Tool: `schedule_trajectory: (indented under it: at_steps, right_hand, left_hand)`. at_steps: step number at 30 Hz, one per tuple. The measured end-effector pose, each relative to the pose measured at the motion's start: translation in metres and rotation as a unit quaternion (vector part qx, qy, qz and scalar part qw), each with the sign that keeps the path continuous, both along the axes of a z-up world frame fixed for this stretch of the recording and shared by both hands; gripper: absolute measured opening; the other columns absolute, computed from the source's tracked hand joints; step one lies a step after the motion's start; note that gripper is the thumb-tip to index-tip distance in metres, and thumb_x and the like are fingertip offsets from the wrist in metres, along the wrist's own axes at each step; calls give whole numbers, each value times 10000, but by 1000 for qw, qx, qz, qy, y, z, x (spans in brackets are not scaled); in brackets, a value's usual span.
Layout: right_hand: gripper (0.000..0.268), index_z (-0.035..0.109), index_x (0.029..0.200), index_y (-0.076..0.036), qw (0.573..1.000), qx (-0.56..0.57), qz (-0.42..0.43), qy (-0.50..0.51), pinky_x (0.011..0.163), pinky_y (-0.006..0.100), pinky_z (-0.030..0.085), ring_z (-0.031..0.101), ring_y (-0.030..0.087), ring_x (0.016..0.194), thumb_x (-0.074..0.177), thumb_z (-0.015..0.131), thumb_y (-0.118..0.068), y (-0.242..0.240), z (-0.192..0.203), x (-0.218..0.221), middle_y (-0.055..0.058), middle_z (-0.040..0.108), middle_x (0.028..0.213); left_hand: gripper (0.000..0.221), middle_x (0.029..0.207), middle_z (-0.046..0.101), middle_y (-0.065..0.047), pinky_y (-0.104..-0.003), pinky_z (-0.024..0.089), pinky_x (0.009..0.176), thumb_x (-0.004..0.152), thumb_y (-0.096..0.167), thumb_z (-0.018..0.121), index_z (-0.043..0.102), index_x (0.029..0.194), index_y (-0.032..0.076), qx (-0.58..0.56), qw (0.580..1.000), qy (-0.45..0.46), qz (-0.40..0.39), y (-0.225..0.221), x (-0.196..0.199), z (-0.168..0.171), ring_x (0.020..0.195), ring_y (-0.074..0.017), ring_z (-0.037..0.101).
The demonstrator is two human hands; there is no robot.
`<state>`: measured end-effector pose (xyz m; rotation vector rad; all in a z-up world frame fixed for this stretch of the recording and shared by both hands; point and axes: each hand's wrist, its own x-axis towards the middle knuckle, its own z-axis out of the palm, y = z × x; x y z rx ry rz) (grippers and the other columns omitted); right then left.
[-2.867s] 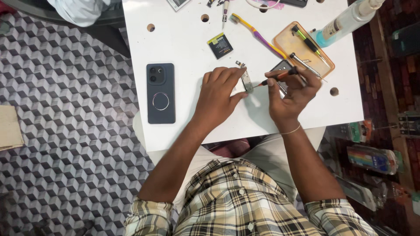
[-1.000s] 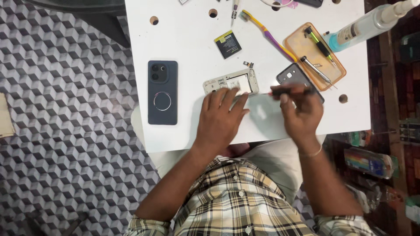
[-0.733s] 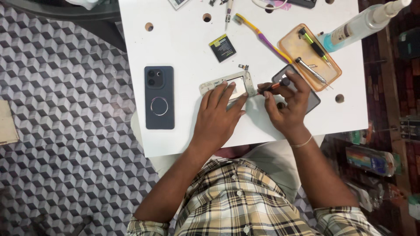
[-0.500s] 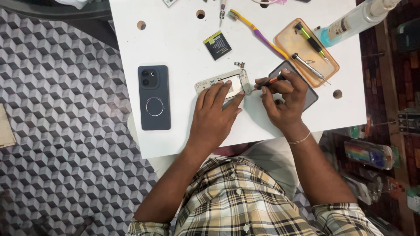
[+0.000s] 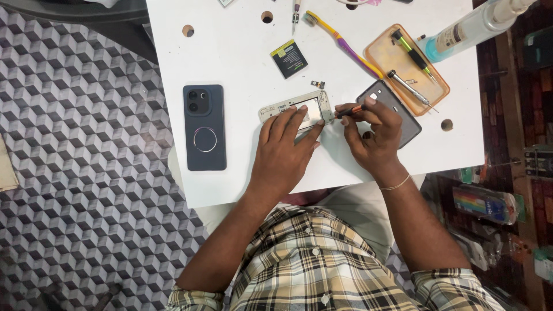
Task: The person disassembles a smartphone, removes the back cover and battery, and uses a screwdriver to manipulate internal components. They then reassemble the phone by placing the battery back and closing the back cover.
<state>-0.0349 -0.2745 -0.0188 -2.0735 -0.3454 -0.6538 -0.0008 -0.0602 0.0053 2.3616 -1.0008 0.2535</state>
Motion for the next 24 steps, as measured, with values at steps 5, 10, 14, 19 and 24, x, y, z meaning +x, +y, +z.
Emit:
schedule_trajectory:
  at_steps: [5, 10, 14, 19, 24]
  right_hand:
    - [764, 354, 1462, -190, 1000, -2, 8, -23, 815, 331, 624, 732, 258, 970, 917, 762, 158, -5, -2, 3, 185, 694, 1117]
    - [741, 381, 1497, -213, 1000, 7, 15, -8, 834, 314, 622, 756, 241, 1054, 967, 724, 176, -6, -1, 1, 169, 719, 1171]
    - [732, 376, 1503, -212, 999, 26, 43, -9, 913, 333, 602, 731, 254, 1113, 965, 690, 173, -2, 1, 1, 201, 695, 1263]
    - [727, 417, 1477, -202, 999, 4, -16, -32, 820, 300, 596, 675, 237, 1004, 948, 780, 138, -2, 3, 5, 153, 635, 1145]
    - [691, 407, 1497, -218, 999, 25, 36, -24, 863, 330, 594, 701, 246, 1004, 985, 670, 166, 4, 12, 2, 154, 677, 1214]
  left_hand:
    - [382, 1422, 581, -165, -490, 382, 1145, 953, 226, 739, 710, 1323, 134, 1, 1000, -2, 0, 0, 0, -2, 1361, -318, 500]
    - [353, 1427, 576, -155, -492, 380, 1155, 957, 223, 741, 717, 1300, 141, -2, 1000, 3, 4, 0, -1, -3, 1368, -311, 498]
    - [362, 1427, 575, -150, -489, 380, 1150, 956, 222, 740, 717, 1307, 139, -4, 1000, 3, 4, 0, 0, -2, 1367, -309, 498]
    - [360, 1423, 576, -150, -487, 380, 1150, 955, 216, 741, 715, 1305, 132, -4, 1000, 3, 3, 0, 0, -2, 1368, -311, 498]
    - [349, 1426, 577, -147, -488, 377, 1152, 957, 216, 740, 718, 1295, 131, -15, 1000, 9, 3, -1, 0, -1, 1370, -308, 495]
